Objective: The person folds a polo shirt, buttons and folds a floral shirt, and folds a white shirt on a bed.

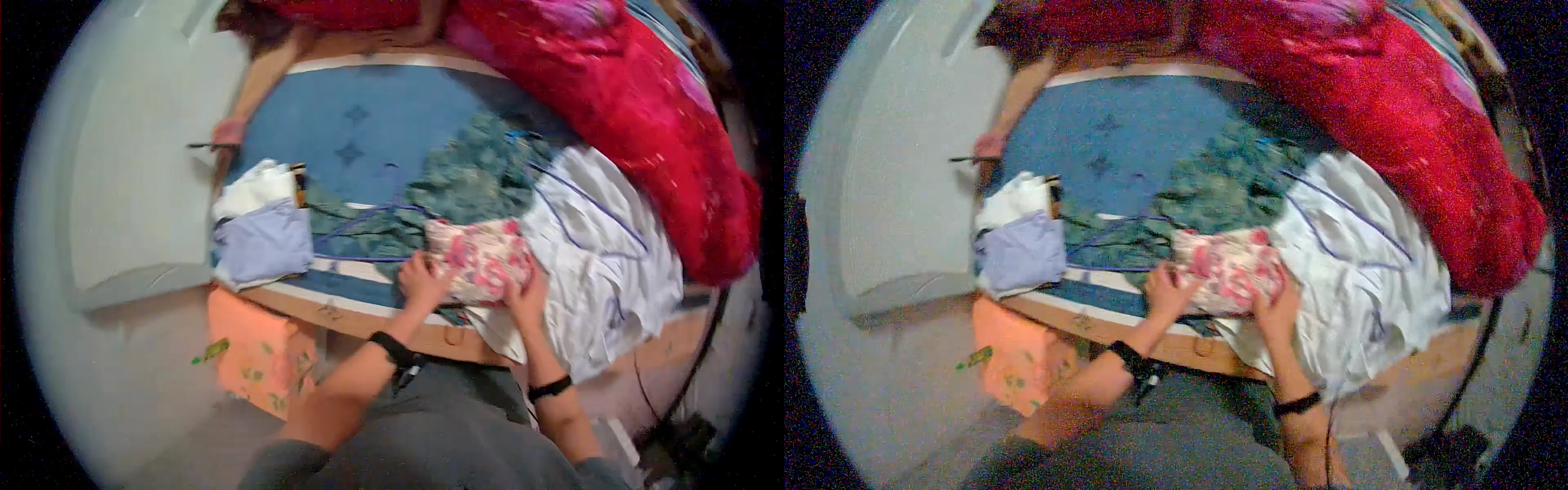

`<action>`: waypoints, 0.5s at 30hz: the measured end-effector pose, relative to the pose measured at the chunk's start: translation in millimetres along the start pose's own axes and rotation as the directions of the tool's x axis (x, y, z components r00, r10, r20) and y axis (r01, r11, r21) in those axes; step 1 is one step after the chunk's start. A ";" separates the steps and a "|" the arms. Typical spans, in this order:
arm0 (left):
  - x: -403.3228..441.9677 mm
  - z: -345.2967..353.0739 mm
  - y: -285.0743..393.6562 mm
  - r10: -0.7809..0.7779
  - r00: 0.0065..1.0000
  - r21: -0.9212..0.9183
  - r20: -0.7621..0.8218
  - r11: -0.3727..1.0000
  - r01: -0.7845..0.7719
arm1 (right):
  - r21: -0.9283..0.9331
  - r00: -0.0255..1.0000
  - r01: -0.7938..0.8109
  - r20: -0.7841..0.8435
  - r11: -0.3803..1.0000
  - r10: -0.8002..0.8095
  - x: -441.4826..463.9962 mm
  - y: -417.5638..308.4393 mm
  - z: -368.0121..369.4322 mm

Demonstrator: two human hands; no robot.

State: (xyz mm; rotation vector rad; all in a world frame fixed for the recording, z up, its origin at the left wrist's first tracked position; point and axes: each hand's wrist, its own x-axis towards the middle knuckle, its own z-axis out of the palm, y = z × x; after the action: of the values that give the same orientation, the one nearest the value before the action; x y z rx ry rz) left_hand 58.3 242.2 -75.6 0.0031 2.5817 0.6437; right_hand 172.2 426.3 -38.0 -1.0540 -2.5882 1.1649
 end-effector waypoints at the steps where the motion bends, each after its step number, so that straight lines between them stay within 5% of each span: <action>1: 0.6 -3.2 3.8 -0.042 0.999 0.000 0.004 0.999 0.042 | 0.176 0.998 -0.059 0.032 0.983 0.054 1.6 8.1 5.8; 2: 2.3 -4.8 7.0 -0.074 0.997 -0.006 0.021 0.997 0.074 | 0.332 0.991 -0.129 0.070 0.934 0.112 4.9 16.9 11.4; 6: 6.8 -9.7 7.8 -0.145 0.989 -0.130 0.036 0.980 0.148 | 0.485 0.926 -0.348 0.310 0.802 0.215 23.6 37.4 18.1; 8: 5.7 -13.5 7.1 -0.151 0.988 -0.106 0.029 0.982 0.153 | 0.419 0.670 -0.704 0.661 0.573 0.339 30.9 23.9 6.2; 11: 1.7 -16.5 -6.0 -0.116 0.975 -0.369 0.187 0.912 0.179 | 0.470 0.702 -0.671 0.652 0.574 0.287 19.0 -0.9 -4.5; 15: -7.8 -24.2 -19.2 -0.054 0.947 -0.427 0.316 0.883 0.193 | 0.479 0.669 -0.716 0.678 0.508 0.304 -11.1 -35.3 -31.0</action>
State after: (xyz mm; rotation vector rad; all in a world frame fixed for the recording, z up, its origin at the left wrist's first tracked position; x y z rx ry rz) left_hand 56.5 213.5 -61.8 -0.2037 2.0733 1.0939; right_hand 172.4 422.0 10.1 -1.4994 -1.6324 2.6674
